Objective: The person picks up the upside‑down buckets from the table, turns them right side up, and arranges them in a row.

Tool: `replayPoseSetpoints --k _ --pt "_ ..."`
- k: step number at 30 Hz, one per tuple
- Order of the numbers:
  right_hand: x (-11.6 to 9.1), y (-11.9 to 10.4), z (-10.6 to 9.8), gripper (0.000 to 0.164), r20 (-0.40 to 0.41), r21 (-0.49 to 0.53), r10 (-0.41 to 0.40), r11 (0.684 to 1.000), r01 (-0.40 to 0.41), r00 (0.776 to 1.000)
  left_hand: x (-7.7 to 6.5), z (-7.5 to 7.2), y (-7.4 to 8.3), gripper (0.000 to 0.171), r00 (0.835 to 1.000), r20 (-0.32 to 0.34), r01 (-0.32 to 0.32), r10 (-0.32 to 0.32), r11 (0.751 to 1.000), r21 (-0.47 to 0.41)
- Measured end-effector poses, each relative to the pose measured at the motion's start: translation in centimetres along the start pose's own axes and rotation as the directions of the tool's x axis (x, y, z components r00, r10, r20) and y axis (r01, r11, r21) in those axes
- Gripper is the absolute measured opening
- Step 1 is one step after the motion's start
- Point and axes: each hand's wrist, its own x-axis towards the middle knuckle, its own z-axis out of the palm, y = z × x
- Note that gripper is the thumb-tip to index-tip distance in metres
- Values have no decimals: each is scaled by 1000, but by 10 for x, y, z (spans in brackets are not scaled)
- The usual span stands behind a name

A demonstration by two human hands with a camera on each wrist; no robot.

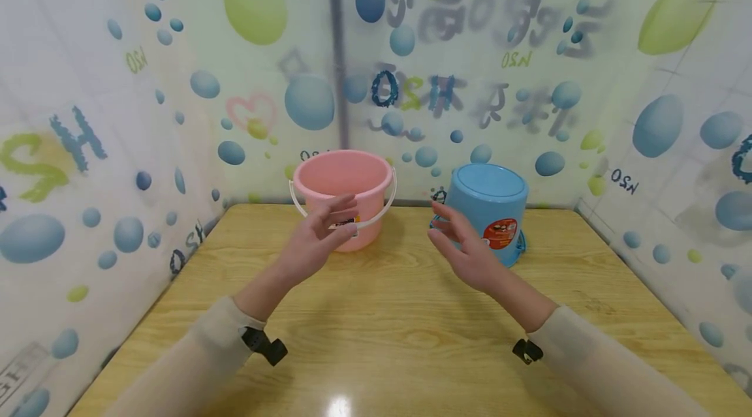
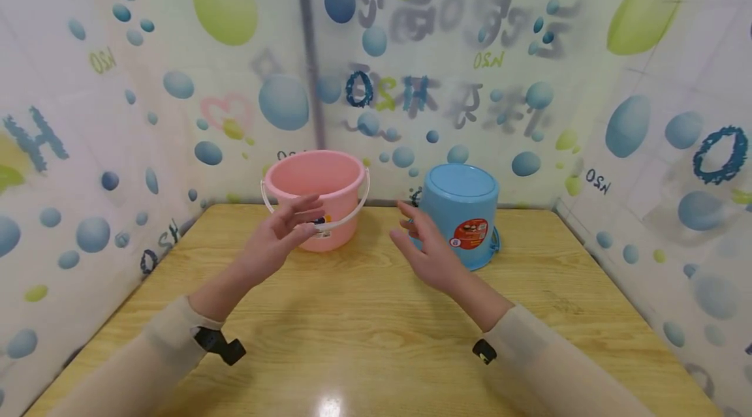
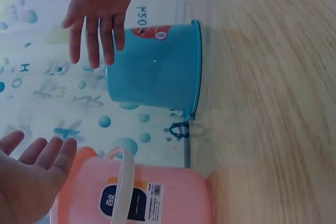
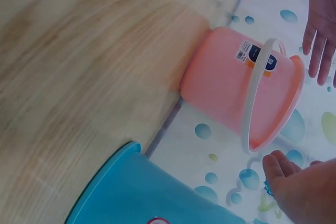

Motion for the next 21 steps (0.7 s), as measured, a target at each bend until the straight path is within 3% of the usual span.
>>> replayPoseSetpoints --k 9,15,21 --pt "-26 11 -14 60 -9 -51 -6 999 5 1000 9 41 -5 62 992 119 -37 39 999 -21" --pt "-36 18 -25 59 -17 -91 0 996 -1 1000 18 66 -7 66 980 197 -5 -2 999 35" --pt "-47 29 -45 61 -44 -138 37 989 -43 998 33 88 -19 72 962 268 38 -56 997 72"
